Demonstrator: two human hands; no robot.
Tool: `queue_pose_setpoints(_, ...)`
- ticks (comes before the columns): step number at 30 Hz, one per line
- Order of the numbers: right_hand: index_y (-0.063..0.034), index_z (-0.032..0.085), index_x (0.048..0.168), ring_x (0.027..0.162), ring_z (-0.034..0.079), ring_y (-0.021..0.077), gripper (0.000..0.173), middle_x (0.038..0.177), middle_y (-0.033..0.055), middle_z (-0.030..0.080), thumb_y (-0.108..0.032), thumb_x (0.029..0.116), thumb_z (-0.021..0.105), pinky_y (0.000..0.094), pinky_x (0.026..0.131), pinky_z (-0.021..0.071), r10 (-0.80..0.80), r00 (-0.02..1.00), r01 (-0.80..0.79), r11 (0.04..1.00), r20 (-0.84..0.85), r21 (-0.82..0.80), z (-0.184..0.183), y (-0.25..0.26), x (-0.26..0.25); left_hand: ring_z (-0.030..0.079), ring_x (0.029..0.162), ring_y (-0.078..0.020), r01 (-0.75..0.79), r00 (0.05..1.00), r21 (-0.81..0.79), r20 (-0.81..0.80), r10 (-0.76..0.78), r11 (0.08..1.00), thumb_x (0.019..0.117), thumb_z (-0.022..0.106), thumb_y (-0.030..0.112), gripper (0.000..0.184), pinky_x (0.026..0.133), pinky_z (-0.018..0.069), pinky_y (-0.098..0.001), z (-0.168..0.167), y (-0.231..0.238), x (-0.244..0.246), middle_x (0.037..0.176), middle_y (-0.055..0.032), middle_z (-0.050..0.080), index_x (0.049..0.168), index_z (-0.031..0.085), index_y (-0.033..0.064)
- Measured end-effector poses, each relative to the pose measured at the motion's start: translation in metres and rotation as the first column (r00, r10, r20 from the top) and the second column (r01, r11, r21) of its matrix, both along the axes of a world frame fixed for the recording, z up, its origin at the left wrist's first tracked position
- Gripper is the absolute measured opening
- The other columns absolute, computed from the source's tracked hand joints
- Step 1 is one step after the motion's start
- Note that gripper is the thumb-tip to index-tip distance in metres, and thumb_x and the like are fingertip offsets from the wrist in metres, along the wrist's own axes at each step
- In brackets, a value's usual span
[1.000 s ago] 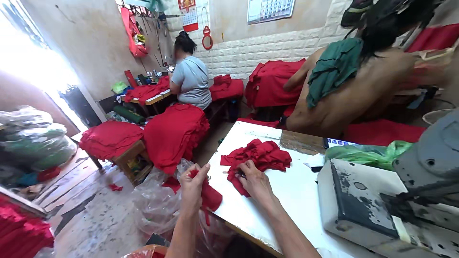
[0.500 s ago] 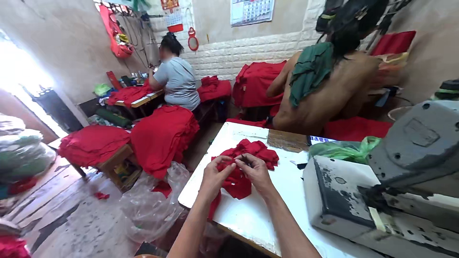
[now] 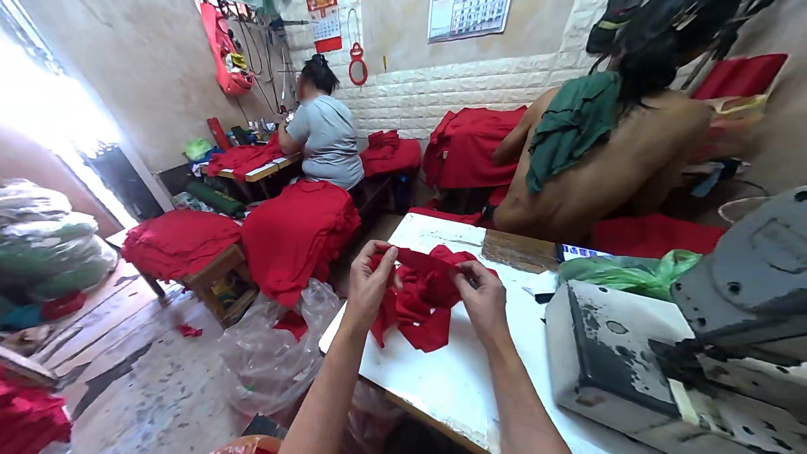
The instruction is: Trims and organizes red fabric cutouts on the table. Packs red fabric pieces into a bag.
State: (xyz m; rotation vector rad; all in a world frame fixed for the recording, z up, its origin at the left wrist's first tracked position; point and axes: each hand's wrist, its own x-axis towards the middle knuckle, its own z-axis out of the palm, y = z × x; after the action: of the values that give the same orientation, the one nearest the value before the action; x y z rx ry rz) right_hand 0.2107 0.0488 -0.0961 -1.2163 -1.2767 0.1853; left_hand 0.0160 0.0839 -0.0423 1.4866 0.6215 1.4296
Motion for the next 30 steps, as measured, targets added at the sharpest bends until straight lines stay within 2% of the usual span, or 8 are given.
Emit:
queue_pose_setpoints(2, -0.0055, 0.07, 0.1, 0.074, 0.061, -0.0034, 0.008, 0.085, -0.0072, 0.068, -0.008, 0.0925, 0.067, 0.0157, 0.067, 0.0521, 0.329, 0.93, -0.308, 0.94, -0.162, 0.144, 0.008, -0.004, 0.007, 0.054, 0.051, -0.0031, -0.006, 1.0, -0.059, -0.01, 0.005, 0.998, 0.105, 0.053, 0.007, 0.012, 0.05, 0.0468, -0.0171, 0.002, -0.005, -0.008, 0.064, 0.0003, 0.06, 0.108, 0.061, -0.0002)
queue_pose_setpoints(5, -0.0056, 0.069, 0.105, 0.064, 0.06, -0.0033, 0.013, 0.082, -0.0091, 0.069, -0.012, 0.0943, 0.066, 0.0157, 0.059, 0.0515, 0.524, 0.821, -0.525, 0.849, -0.225, 0.059, 0.017, -0.013, 0.007, 0.05, 0.052, -0.001, -0.066, 0.981, -0.105, -0.191, 0.045, 0.992, 0.1025, 0.057, 0.008, 0.011, 0.049, 0.0444, -0.0168, -0.006, -0.013, -0.029, 0.069, 0.0026, 0.059, 0.107, 0.064, 0.0003)
queue_pose_setpoints(8, -0.0028, 0.065, 0.12, 0.078, 0.064, 0.0162, 0.037, 0.09, 0.0075, 0.068, -0.033, 0.0994, 0.064, 0.0378, 0.074, 0.0541, 0.268, 0.963, -0.255, 0.924, 0.008, -0.284, 0.013, -0.01, -0.004, 0.053, 0.05, -0.002, -0.121, 0.913, -0.131, -0.403, 0.059, 0.984, 0.1016, 0.058, 0.01, 0.013, 0.049, 0.0479, -0.0184, -0.02, -0.016, -0.05, 0.07, 0.0028, 0.06, 0.109, 0.063, -0.0006)
queue_pose_setpoints(11, 0.0003, 0.061, 0.127, 0.096, 0.07, 0.0389, 0.045, 0.102, 0.0216, 0.071, -0.038, 0.105, 0.054, 0.0591, 0.085, 0.053, 0.139, 0.947, -0.023, 0.929, 0.289, -0.369, 0.005, -0.01, -0.031, 0.053, 0.047, -0.0026, -0.146, 0.914, -0.182, -0.4, 0.063, 0.972, 0.1001, 0.058, 0.006, 0.01, 0.046, 0.0481, -0.0182, -0.032, -0.019, -0.057, 0.069, 0.0022, 0.06, 0.107, 0.06, -0.0006)
queue_pose_setpoints(17, -0.0013, 0.073, 0.105, 0.083, 0.073, 0.0333, 0.021, 0.095, 0.0163, 0.073, -0.019, 0.096, 0.067, 0.0481, 0.069, 0.0596, -0.007, 0.824, 0.006, 1.0, 0.567, 0.004, -0.016, -0.006, -0.066, 0.053, 0.047, -0.003, -0.158, 0.928, -0.157, -0.362, 0.092, 0.975, 0.099, 0.059, 0.005, 0.006, 0.045, 0.0475, -0.018, -0.038, -0.022, -0.054, 0.068, 0.0029, 0.059, 0.103, 0.06, 0.0014)
queue_pose_setpoints(21, -0.001, 0.072, 0.1, 0.078, 0.072, 0.0342, 0.015, 0.088, 0.0168, 0.071, -0.014, 0.0926, 0.07, 0.0465, 0.064, 0.0587, -0.075, 0.764, 0.044, 0.997, 0.64, 0.065, -0.021, -0.001, -0.071, 0.052, 0.048, -0.003, -0.132, 0.932, -0.149, -0.356, 0.072, 0.98, 0.0985, 0.059, 0.005, 0.006, 0.045, 0.047, -0.0182, -0.037, -0.025, -0.053, 0.071, 0.0026, 0.06, 0.103, 0.061, 0.0023)
queue_pose_setpoints(27, -0.0008, 0.072, 0.096, 0.078, 0.073, 0.0347, 0.013, 0.087, 0.0163, 0.072, -0.011, 0.0964, 0.064, 0.0491, 0.064, 0.0578, -0.051, 0.798, 0.061, 0.998, 0.6, 0.003, -0.022, 0.001, -0.067, 0.051, 0.047, -0.0027, -0.053, 0.964, -0.218, -0.264, -0.007, 0.974, 0.099, 0.056, 0.002, 0.005, 0.044, 0.0459, -0.0176, -0.04, -0.03, -0.051, 0.07, 0.0024, 0.06, 0.103, 0.06, 0.002)
queue_pose_setpoints(30, 0.0015, 0.07, 0.113, 0.088, 0.072, 0.0351, 0.03, 0.099, 0.0181, 0.073, -0.025, 0.0999, 0.063, 0.0546, 0.075, 0.0564, 0.076, 0.937, 0.011, 0.969, 0.342, -0.246, -0.008, -0.008, -0.059, 0.051, 0.048, -0.0016, -0.033, 0.984, -0.258, -0.178, -0.014, 0.966, 0.1004, 0.054, 0.001, 0.008, 0.044, 0.0457, -0.0161, -0.04, -0.032, -0.05, 0.075, 0.0016, 0.061, 0.106, 0.06, 0.0015)
